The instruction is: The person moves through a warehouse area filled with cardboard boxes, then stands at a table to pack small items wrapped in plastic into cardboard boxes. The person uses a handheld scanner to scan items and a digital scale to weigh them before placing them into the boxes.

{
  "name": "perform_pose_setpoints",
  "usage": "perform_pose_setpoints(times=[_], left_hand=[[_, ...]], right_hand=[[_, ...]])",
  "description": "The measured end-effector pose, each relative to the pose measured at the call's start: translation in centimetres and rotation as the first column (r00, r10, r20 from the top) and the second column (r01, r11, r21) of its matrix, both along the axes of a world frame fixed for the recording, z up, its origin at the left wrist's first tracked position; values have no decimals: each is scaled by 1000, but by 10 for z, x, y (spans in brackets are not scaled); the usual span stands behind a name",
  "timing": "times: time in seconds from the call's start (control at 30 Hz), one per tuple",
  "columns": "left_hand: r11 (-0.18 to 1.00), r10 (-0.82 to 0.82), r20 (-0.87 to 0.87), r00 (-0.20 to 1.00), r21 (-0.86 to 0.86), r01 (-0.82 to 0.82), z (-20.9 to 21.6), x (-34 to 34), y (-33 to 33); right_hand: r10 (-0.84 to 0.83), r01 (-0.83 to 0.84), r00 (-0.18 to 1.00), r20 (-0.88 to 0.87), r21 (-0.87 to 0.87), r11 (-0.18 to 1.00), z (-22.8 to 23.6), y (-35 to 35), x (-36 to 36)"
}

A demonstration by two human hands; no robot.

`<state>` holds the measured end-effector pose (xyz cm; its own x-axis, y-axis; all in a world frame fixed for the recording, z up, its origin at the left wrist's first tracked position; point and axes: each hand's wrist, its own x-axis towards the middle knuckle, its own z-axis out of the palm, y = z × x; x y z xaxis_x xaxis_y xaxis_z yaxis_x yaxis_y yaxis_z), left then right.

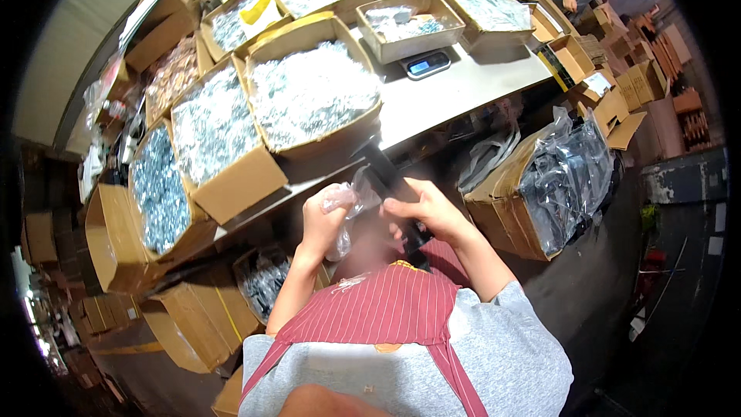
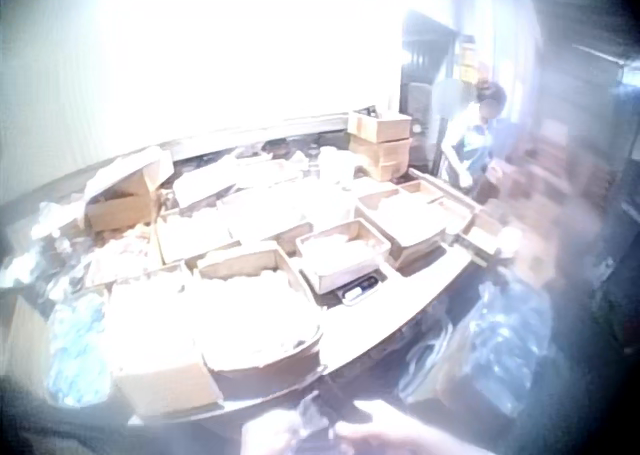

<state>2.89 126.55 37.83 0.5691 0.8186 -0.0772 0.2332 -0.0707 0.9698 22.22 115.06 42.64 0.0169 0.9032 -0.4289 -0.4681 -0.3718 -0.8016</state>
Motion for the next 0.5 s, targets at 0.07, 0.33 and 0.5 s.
perform_pose_setpoints(times=[0.07,0.33,0.5], left_hand=[[996,-22,-60,998,84,27,10,23,11],[854,-189,122,974,511,102,38,118,51],[878,-339,266,903,434,202,54,193,70]], right_hand=[[47,-37,982,-184,56,998,13,12,17],[304,-264,855,-421,152,953,-5,64,149],[523,-413,391,-757,364,835,-25,97,241]])
